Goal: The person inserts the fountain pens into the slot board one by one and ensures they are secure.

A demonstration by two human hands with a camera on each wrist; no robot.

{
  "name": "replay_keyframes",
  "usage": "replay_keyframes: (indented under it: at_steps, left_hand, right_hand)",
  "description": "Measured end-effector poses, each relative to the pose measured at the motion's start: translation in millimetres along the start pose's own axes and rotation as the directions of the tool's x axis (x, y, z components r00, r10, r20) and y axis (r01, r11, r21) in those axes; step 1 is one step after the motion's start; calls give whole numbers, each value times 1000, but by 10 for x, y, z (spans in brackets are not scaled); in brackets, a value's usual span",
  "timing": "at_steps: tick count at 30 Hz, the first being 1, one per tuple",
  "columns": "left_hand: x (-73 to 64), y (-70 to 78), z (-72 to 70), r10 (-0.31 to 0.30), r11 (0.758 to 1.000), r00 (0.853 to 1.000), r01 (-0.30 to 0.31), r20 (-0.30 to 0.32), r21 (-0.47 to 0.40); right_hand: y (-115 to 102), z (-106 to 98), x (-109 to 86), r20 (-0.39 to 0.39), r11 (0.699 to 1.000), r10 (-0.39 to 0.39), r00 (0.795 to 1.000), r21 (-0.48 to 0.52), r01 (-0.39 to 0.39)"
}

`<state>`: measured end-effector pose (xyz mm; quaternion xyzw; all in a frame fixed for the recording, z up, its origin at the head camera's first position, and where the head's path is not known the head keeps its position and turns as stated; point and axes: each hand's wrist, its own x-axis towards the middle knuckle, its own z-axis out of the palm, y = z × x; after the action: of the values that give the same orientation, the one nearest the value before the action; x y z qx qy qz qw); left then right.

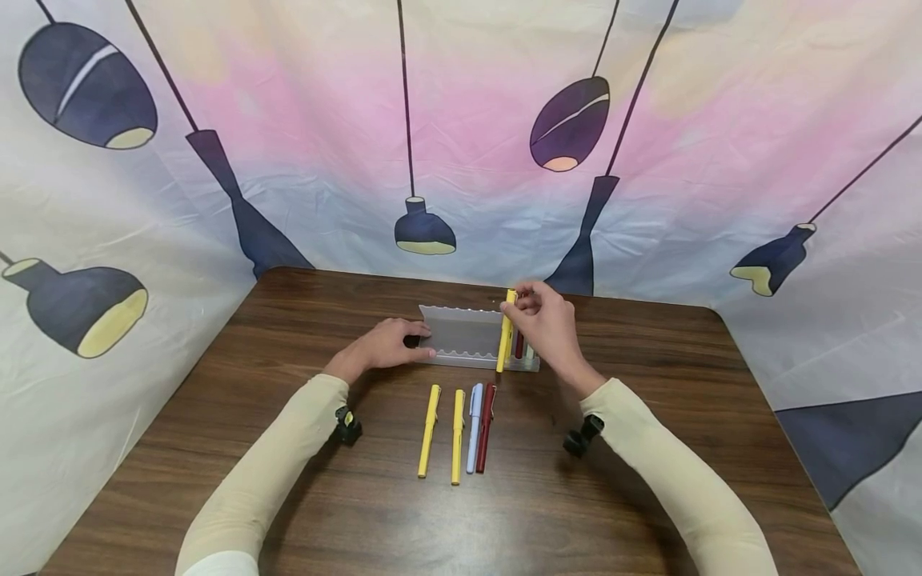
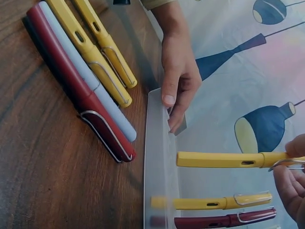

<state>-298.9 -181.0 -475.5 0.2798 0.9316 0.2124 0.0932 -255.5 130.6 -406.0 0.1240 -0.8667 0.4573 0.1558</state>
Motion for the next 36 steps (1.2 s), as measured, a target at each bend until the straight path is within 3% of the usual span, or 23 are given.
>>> replay_keyframes:
  at_steps: [16,36]
  left_hand:
    - [-3,11,-14,7,1000,1000,-7,4,9]
    - [-16,3,-5,9,1000,1000,-9,-8,-3]
  right_hand:
    - [133,184,105,-104,999,-49,993,7,50]
    - [227,280,52,-58,997,-61,996,-47,58]
